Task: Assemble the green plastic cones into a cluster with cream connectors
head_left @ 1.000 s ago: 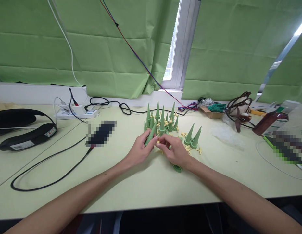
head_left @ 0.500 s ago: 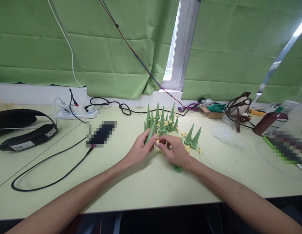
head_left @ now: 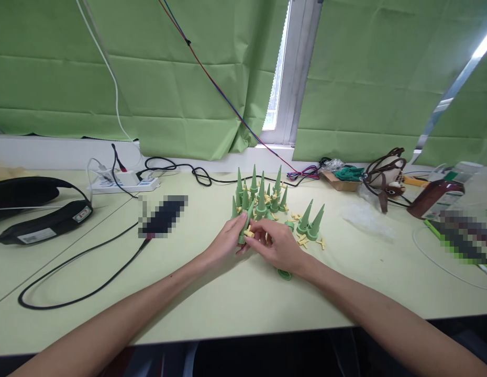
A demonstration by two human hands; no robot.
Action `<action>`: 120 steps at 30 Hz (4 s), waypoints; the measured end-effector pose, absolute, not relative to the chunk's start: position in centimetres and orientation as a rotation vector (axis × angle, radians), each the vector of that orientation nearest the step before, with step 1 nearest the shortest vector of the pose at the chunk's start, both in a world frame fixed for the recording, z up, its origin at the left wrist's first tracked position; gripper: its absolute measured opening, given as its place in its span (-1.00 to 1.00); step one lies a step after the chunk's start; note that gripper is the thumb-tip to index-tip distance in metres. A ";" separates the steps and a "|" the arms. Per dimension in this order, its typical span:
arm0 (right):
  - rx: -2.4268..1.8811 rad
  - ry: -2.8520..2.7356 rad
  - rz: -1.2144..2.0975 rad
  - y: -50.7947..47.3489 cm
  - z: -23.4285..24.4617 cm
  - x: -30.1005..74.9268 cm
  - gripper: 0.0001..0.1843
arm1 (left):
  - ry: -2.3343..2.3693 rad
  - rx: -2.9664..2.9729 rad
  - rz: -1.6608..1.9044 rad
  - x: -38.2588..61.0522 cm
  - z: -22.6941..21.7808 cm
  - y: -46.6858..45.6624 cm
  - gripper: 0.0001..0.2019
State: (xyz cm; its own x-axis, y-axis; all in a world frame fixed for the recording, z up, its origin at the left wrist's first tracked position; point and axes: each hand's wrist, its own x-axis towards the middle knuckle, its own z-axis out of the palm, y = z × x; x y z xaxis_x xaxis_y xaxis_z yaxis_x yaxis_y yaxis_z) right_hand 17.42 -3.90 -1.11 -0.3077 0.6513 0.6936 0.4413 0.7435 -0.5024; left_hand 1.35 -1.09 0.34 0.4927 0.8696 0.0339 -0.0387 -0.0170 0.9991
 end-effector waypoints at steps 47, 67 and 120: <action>-0.866 -2.034 0.477 -4.0 -0.8 17.4 -0.90 | 0.781 1.473 0.852 2.0 -0.5 -2.1 -0.43; -0.955 -2.034 0.223 -2.6 -0.5 19.2 -0.89 | 0.966 2.481 1.207 -0.7 1.6 0.6 -0.73; -1.145 -1.968 0.070 -1.6 1.0 21.1 -0.82 | 0.986 2.494 1.146 -0.4 0.1 0.1 -0.84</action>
State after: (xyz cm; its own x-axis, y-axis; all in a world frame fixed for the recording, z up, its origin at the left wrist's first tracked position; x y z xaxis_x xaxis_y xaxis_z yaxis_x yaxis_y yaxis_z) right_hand 21.10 -1.64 0.97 -0.2329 0.7400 0.6310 0.6933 0.5814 -0.4259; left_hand -0.40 0.14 0.10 0.4693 0.6588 0.5880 0.4831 -0.7489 0.4536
